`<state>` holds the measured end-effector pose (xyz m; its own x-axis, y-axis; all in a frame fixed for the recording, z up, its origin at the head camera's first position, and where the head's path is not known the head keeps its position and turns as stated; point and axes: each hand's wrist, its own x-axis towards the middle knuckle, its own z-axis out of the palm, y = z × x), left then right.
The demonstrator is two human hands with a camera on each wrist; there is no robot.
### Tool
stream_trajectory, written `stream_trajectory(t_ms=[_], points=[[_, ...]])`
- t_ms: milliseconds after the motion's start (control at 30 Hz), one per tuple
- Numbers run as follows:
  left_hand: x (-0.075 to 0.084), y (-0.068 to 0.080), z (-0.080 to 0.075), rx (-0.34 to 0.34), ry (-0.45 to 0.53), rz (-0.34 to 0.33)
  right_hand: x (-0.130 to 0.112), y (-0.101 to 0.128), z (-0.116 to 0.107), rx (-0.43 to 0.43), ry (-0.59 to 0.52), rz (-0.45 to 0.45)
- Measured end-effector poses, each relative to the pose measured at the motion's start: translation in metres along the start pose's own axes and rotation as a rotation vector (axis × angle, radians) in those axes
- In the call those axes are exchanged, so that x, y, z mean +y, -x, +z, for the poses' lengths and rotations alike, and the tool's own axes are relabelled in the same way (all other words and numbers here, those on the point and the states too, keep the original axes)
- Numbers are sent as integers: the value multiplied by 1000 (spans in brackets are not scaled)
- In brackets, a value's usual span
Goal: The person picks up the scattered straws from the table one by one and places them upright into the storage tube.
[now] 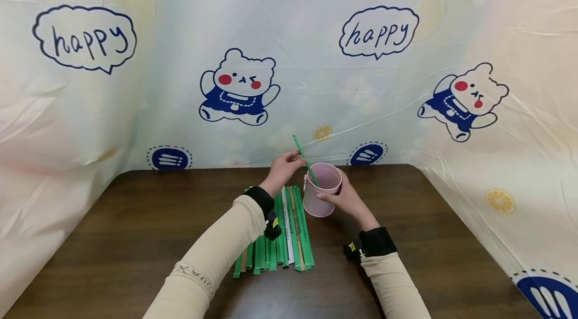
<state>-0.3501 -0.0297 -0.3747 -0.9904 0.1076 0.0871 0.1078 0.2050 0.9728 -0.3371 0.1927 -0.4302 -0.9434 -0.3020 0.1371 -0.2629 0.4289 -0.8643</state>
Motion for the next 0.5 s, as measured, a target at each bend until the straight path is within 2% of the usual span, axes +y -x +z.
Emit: stream_trajectory(t_ms=[133,300,433,500], points=[[6,-3,-23,-36,-83,-3,-2,-1,0,4,-5,-14],[10,-3,-65,-74,-293,17,-2,0,0,11,3,12],[2,6,-100,-130,-460,-36,-1,2,0,8,8,20],[-6,12,-114,-159,-489,-88,-1,3,1,9,12,16]])
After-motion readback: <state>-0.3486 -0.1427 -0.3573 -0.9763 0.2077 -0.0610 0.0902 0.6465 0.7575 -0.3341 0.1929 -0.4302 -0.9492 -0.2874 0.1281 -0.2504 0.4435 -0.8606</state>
